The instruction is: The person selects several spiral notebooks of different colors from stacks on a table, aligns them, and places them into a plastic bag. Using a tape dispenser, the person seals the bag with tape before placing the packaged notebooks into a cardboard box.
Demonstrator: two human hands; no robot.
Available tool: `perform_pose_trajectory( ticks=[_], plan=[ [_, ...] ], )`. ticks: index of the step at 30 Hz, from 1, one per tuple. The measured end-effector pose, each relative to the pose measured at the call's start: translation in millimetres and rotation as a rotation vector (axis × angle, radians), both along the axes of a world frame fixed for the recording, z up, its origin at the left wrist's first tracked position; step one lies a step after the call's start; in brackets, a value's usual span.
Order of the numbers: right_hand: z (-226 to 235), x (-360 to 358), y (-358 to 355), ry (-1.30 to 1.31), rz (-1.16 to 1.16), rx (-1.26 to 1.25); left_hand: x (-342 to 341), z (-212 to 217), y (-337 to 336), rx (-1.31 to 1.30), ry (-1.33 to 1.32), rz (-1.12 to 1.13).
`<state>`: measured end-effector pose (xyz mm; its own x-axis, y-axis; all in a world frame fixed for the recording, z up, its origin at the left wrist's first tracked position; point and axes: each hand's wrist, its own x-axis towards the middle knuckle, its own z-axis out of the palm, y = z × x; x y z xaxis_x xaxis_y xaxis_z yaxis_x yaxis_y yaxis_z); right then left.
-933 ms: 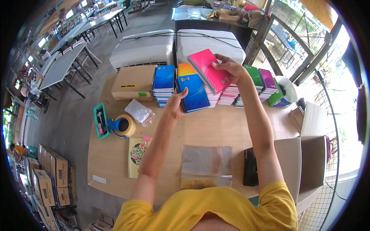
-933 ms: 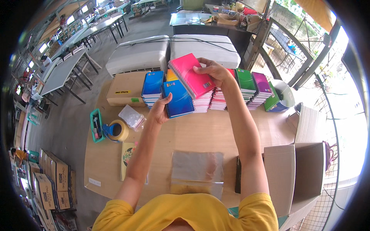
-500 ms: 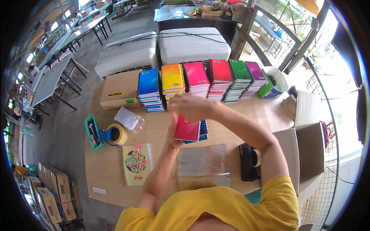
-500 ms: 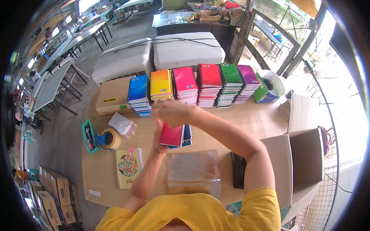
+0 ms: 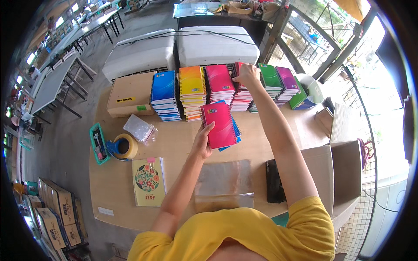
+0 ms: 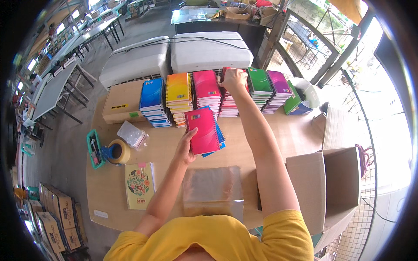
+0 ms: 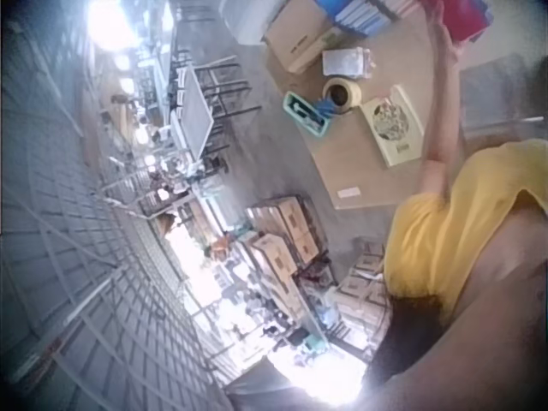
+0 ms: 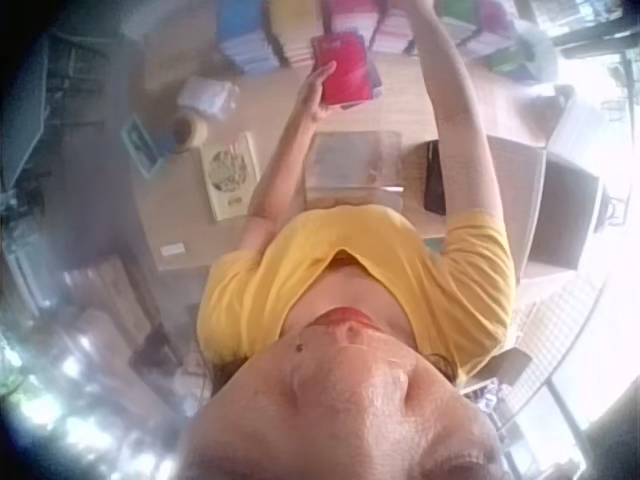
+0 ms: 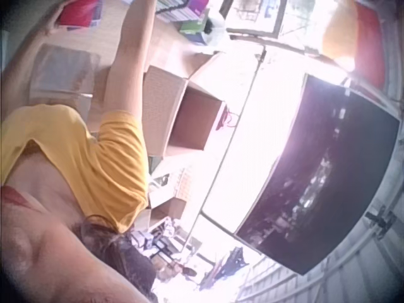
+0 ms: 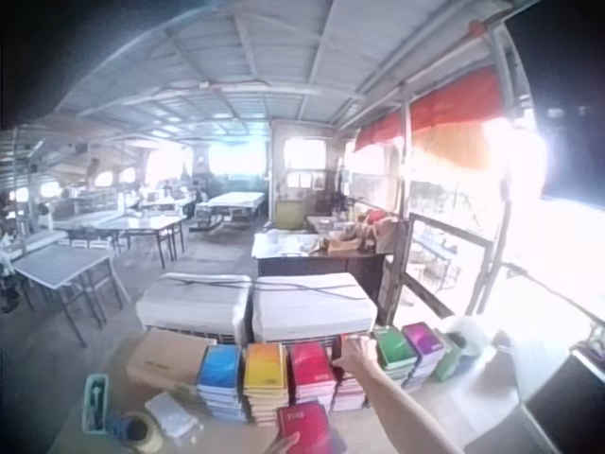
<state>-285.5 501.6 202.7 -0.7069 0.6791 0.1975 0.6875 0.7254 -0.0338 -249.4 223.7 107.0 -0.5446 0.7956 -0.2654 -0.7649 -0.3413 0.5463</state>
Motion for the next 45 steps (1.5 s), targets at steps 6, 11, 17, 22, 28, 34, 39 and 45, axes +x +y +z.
perform_pose_trajectory(
  ticks=[6,11,17,22,28,34,39,45],
  plan=[
    [-18,-1,12,0.114,0.103,0.14,-6,1,1,0.073,0.034,0.002],
    [71,54,-23,0.332,0.274,-0.028,-9,6,-10,0.027,0.077,0.043],
    [39,137,-148,0.378,0.289,-0.031,14,0,8,0.109,0.076,0.059],
    [-18,146,-206,0.176,0.659,-0.095,32,-26,7,0.315,-0.068,0.049],
    [24,126,-2,0.615,-0.13,-0.123,19,-24,0,0.06,-0.067,-0.033],
    [13,78,68,0.098,-0.115,-0.002,12,-21,5,0.03,-0.036,0.005],
    [5,81,79,-0.013,-0.021,-0.057,15,-22,7,0.017,-0.046,-0.012],
    [-9,81,85,0.016,0.024,0.163,20,-12,12,0.052,-0.033,-0.051]
  ],
)
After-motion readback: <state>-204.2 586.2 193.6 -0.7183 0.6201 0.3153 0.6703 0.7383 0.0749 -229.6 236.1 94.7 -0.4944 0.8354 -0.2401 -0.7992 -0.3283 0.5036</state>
